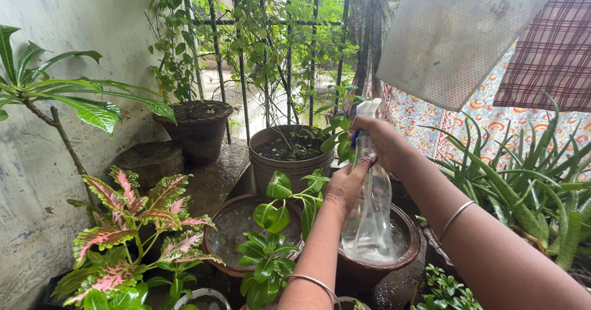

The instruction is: The person holds a clear spray bottle and repeatedly squeezes the trigger to mist water onto several potted plants arranged on a balcony.

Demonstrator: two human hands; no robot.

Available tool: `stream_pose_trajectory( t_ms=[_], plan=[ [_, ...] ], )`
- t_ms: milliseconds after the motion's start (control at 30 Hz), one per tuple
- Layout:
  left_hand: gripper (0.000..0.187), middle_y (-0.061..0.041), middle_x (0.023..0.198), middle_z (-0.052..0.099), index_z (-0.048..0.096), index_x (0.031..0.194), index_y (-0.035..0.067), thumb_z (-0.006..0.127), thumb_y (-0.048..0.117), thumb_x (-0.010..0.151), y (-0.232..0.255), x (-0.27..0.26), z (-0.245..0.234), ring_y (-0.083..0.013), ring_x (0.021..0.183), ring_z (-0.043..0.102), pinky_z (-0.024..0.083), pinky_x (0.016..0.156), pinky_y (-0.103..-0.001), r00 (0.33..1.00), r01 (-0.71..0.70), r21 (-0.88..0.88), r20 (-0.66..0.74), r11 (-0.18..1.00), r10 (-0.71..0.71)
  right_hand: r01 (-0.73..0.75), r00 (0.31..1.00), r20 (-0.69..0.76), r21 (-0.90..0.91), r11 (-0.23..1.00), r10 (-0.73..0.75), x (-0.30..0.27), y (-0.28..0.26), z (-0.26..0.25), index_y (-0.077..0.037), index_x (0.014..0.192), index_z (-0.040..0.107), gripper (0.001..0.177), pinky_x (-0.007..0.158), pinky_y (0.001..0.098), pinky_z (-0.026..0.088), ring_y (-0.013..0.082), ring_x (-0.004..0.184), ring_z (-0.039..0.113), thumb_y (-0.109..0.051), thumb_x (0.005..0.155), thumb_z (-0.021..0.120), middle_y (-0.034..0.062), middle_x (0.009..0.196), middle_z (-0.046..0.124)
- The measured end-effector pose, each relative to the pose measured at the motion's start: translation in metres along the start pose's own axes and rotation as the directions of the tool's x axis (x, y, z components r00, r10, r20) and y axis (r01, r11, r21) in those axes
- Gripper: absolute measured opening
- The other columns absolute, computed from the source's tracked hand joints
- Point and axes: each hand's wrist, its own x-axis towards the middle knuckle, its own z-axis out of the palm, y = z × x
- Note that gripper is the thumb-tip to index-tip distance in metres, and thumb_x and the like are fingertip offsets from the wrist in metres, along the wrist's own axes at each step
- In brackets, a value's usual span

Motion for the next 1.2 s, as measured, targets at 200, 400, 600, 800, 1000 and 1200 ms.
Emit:
stream_pose_trajectory(
  t_ms=[200, 400, 600, 800, 1000, 1200],
  plan=[
    [0.086, -0.009, 0.104, 0.076, 0.070, 0.124, 0.010, 0.080, 0.071, 0.065, 0.003, -0.010, 0.007, -0.0175, 0.095, 0.073, 0.054, 0.091, -0.033, 0.988, -0.001, 0.594, -0.122, 0.805, 0.092, 0.010, 1.000, 0.021, -0.018, 1.000, -0.010, -0.006, 0.020, -0.016, -0.007, 0.087, 0.066, 0.017, 0.052, 0.0395, 0.051, 0.0190, 0.058, 0.059, -0.023, 0.080, 0.068, 0.0049, 0.074, 0.063],
    [0.094, -0.004, 0.110, 0.073, 0.040, 0.148, 0.013, 0.084, 0.045, 0.071, -0.005, -0.017, 0.028, -0.0174, 0.085, 0.077, 0.063, 0.073, -0.041, 0.998, 0.032, 0.358, -0.057, 0.933, -0.012, -0.032, 0.998, 0.057, 0.036, 0.999, 0.029, -0.018, 0.025, -0.033, -0.005, 0.087, 0.063, 0.020, 0.051, 0.0411, 0.052, 0.0212, 0.056, 0.057, -0.020, 0.075, 0.068, 0.0074, 0.073, 0.059],
    [0.064, -0.007, 0.107, 0.077, 0.056, 0.139, 0.013, 0.079, 0.034, 0.083, -0.019, -0.017, 0.040, -0.0169, 0.082, 0.076, 0.061, 0.063, -0.043, 1.000, 0.006, 0.302, 0.023, 0.953, -0.013, -0.051, 0.995, 0.093, 0.049, 0.998, 0.046, -0.033, 0.028, -0.047, -0.004, 0.090, 0.060, 0.021, 0.056, 0.0409, 0.057, 0.0218, 0.059, 0.059, -0.017, 0.075, 0.068, 0.0081, 0.076, 0.058],
    [0.060, 0.004, 0.110, 0.072, 0.051, 0.137, 0.027, 0.075, 0.037, 0.083, -0.009, -0.028, 0.054, -0.0176, 0.089, 0.073, 0.055, 0.068, -0.050, 0.981, 0.170, 0.090, 0.084, 0.981, -0.178, -0.050, 0.977, 0.212, 0.153, 0.987, 0.017, -0.043, 0.016, -0.060, -0.010, 0.101, 0.059, 0.023, 0.063, 0.0388, 0.061, 0.0187, 0.066, 0.065, -0.017, 0.080, 0.063, 0.0057, 0.085, 0.065],
    [0.051, 0.004, 0.112, 0.074, 0.053, 0.134, 0.020, 0.070, 0.042, 0.091, -0.027, -0.015, 0.046, -0.0177, 0.089, 0.072, 0.059, 0.068, -0.044, 0.969, 0.177, 0.087, 0.157, 0.980, -0.189, -0.048, 0.984, 0.175, 0.068, 0.997, 0.036, -0.047, 0.015, -0.060, -0.011, 0.102, 0.059, 0.024, 0.058, 0.0386, 0.057, 0.0193, 0.065, 0.064, -0.019, 0.080, 0.065, 0.0038, 0.085, 0.064],
    [0.064, -0.016, 0.107, 0.073, 0.055, 0.129, 0.000, 0.076, 0.048, 0.093, -0.076, 0.043, 0.057, -0.0260, 0.093, 0.072, 0.060, 0.078, -0.044, 0.995, 0.019, 0.200, -0.101, 0.980, 0.001, 0.064, 0.991, 0.124, -0.040, 0.997, -0.058, -0.031, 0.021, -0.064, -0.005, 0.094, 0.063, 0.020, 0.050, 0.0388, 0.051, 0.0180, 0.060, 0.058, -0.018, 0.080, 0.068, 0.0050, 0.076, 0.060]
  ],
)
